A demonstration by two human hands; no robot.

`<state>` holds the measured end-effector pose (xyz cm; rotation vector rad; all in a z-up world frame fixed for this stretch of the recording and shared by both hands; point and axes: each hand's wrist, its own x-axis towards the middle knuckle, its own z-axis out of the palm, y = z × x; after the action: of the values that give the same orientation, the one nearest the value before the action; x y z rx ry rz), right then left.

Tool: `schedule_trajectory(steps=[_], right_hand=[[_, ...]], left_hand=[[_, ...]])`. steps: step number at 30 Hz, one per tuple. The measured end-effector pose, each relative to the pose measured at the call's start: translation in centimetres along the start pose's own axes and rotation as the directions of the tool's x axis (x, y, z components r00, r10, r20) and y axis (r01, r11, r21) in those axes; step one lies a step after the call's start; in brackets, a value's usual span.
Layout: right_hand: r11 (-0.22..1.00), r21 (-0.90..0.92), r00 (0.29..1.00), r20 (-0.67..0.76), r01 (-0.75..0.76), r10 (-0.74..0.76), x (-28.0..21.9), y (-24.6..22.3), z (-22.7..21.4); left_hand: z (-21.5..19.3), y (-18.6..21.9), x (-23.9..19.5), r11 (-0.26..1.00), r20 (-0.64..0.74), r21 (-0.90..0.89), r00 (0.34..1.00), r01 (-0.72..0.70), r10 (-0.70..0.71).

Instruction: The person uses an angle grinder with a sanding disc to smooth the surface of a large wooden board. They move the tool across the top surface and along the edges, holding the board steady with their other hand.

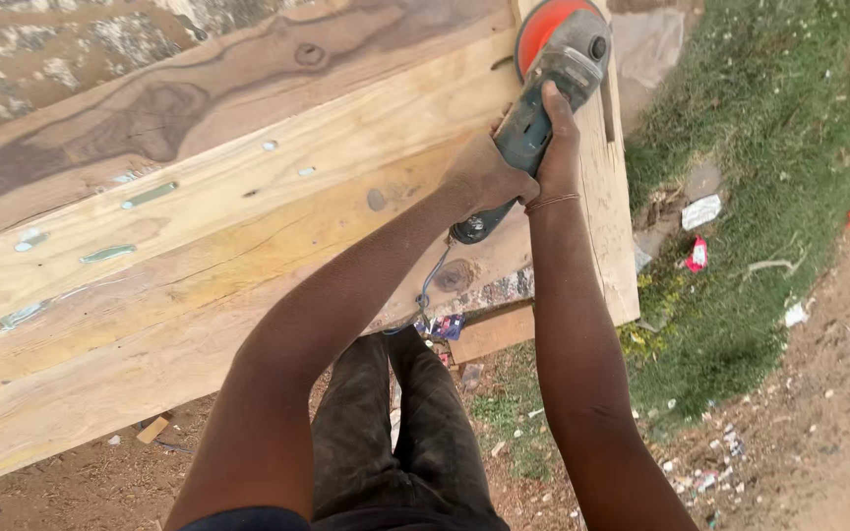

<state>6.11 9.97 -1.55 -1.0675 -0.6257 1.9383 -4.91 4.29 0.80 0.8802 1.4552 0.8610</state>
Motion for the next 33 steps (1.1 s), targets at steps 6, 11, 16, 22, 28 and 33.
schedule_trajectory(steps=[6, 11, 16, 22, 28, 33], right_hand=[[0.988, -0.084, 0.977, 0.164, -0.127, 0.14, 5.4, 1.7, -2.2], [0.999, -0.028, 0.977, 0.208, -0.046, 0.051, 2.2, 2.8, -3.8], [0.999, -0.053, 0.999, 0.04, -0.007, 0.009, -5.6, 4.0, -8.9], [0.998, -0.008, 0.985, -0.163, -0.055, 0.053, -17.6, 6.0, -14.2], [0.999, -0.018, 0.948, -0.315, 0.032, -0.036, -25.4, 8.6, -19.4], [0.98, 0.094, 0.904, -0.409, 0.176, -0.123, -25.9, 9.5, -19.5]], left_hand=[[-2.1, -2.4, 3.4, 0.973, -0.028, 0.079, 0.976, 0.219, -0.217], [0.3, -3.7, 0.1, 0.99, -0.076, 0.108, 0.994, 0.091, -0.083], [6.2, -6.7, -4.0, 0.944, 0.144, 0.287, 0.967, 0.165, -0.212], [12.1, -8.6, -12.7, 0.895, 0.218, 0.399, 0.927, 0.2, -0.304], [15.8, -9.7, -19.1, 0.856, 0.29, 0.48, 0.886, 0.192, -0.362], [15.2, -8.8, -17.9, 0.815, 0.411, 0.577, 0.841, 0.059, -0.352]])
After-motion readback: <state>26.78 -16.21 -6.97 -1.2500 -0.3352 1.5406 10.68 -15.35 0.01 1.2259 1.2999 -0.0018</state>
